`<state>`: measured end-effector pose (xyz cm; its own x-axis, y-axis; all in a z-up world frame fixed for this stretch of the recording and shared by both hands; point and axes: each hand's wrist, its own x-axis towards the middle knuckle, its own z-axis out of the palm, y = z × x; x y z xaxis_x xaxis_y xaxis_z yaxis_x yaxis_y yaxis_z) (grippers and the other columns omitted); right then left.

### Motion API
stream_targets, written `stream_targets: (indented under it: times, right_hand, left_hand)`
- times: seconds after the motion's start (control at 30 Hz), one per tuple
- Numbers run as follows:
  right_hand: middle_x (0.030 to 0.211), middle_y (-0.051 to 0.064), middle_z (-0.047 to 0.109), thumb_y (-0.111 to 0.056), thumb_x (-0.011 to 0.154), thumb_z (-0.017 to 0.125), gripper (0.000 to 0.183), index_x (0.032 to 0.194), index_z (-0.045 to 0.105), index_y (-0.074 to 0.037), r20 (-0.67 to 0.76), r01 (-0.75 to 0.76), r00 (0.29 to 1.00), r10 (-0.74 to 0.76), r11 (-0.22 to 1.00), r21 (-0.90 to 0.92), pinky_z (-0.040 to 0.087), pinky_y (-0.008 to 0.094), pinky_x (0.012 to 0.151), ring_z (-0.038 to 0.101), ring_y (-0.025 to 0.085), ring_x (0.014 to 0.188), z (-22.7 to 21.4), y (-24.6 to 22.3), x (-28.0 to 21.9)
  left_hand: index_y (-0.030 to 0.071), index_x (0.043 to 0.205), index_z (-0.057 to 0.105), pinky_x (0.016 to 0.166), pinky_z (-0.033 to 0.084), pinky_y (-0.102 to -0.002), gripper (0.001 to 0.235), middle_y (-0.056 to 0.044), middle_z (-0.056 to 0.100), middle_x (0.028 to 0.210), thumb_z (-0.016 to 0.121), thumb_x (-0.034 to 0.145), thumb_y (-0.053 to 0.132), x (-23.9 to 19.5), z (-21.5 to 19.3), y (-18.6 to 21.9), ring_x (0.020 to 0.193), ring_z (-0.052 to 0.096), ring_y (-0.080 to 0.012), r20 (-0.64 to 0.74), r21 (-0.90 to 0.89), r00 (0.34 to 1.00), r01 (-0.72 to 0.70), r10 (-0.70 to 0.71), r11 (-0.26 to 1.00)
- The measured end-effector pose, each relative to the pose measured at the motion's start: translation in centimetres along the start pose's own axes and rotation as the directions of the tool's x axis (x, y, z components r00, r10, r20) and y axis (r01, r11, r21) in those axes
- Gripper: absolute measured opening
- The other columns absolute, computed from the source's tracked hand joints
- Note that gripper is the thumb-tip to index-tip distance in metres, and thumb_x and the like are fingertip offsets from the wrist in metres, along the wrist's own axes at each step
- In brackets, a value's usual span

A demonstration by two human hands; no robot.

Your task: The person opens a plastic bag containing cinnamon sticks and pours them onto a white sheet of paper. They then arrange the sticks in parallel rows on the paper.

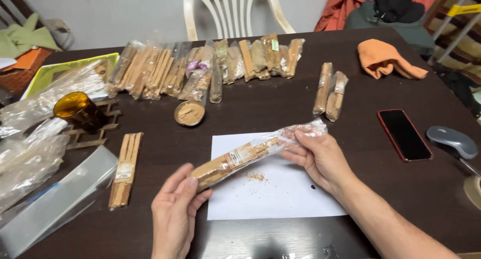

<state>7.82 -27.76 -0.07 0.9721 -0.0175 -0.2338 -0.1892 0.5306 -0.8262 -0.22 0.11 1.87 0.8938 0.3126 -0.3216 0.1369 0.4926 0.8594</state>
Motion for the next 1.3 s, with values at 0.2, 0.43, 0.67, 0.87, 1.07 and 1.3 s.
stream_targets:
  times: [0.2,0.43,0.67,0.87,1.07,1.3]
  right_hand:
    - [0.099,0.031,0.072,-0.002,0.101,0.058,0.025,0.111,0.065,0.019,-0.033,-0.107,0.994,0.108,0.994,0.038,0.062,0.047,0.092,0.072,0.032,0.091,0.3,1.2,-0.8]
    - [0.114,0.028,0.071,-0.001,0.098,0.058,0.017,0.109,0.062,0.011,0.015,-0.158,0.987,0.158,0.981,0.108,0.06,0.049,0.094,0.071,0.035,0.095,-0.9,2.5,-0.4]
    - [0.12,0.03,0.068,0.001,0.098,0.055,0.013,0.108,0.058,0.009,0.003,-0.226,0.974,0.228,0.964,0.143,0.058,0.051,0.098,0.069,0.036,0.099,-0.6,2.3,-0.7]
    - [0.113,0.031,0.071,0.001,0.099,0.055,0.008,0.102,0.062,0.005,0.051,-0.247,0.969,0.241,0.952,0.181,0.059,0.05,0.095,0.071,0.038,0.1,-1.7,3.0,-0.1]
    - [0.104,0.026,0.074,0.002,0.098,0.054,0.013,0.103,0.067,0.002,0.098,-0.245,0.969,0.227,0.929,0.278,0.06,0.053,0.094,0.073,0.044,0.101,-3.1,3.7,0.7]
    - [0.11,0.029,0.073,-0.008,0.099,0.048,0.018,0.104,0.063,-0.001,0.237,-0.311,0.94,0.245,0.902,0.301,0.057,0.058,0.099,0.071,0.042,0.107,-3.7,3.9,0.6]
  left_hand:
    - [-0.007,0.102,0.064,0.086,0.062,-0.041,0.012,-0.028,0.072,0.105,0.066,0.092,0.001,1.0,-1.7,-0.3,0.093,0.07,-0.031,-0.029,-0.09,0.998,-0.061,0.058,0.994]
    - [-0.012,0.105,0.071,0.086,0.063,-0.038,0.018,-0.025,0.072,0.1,0.069,0.09,-0.002,0.8,-0.8,0.9,0.087,0.069,-0.0286,-0.111,0.008,0.989,-0.093,0.093,0.996]
    - [-0.01,0.129,0.068,0.079,0.063,-0.036,0.044,-0.016,0.068,0.09,0.07,0.085,-0.009,1.9,-1.7,0.5,0.079,0.067,-0.0243,-0.07,0.096,0.991,-0.103,0.11,0.99]
    - [-0.002,0.103,0.08,0.073,0.059,-0.024,0.018,-0.008,0.072,0.092,0.067,0.092,0.004,1.5,-1.8,1.3,0.067,0.071,-0.0179,0.158,0.561,0.89,-0.438,0.429,0.703]
    - [-0.005,0.093,0.079,0.072,0.062,-0.025,0.009,-0.012,0.072,0.087,0.074,0.086,-0.001,2.1,-1.0,1.6,0.071,0.071,-0.0186,0.248,0.429,0.845,-0.535,0.474,0.728]
    - [-0.015,0.108,0.073,0.081,0.061,-0.036,0.024,-0.028,0.074,0.095,0.071,0.085,-0.012,3.0,-0.7,0.5,0.08,0.068,-0.0297,0.009,0.094,0.999,-0.05,0.049,0.994]
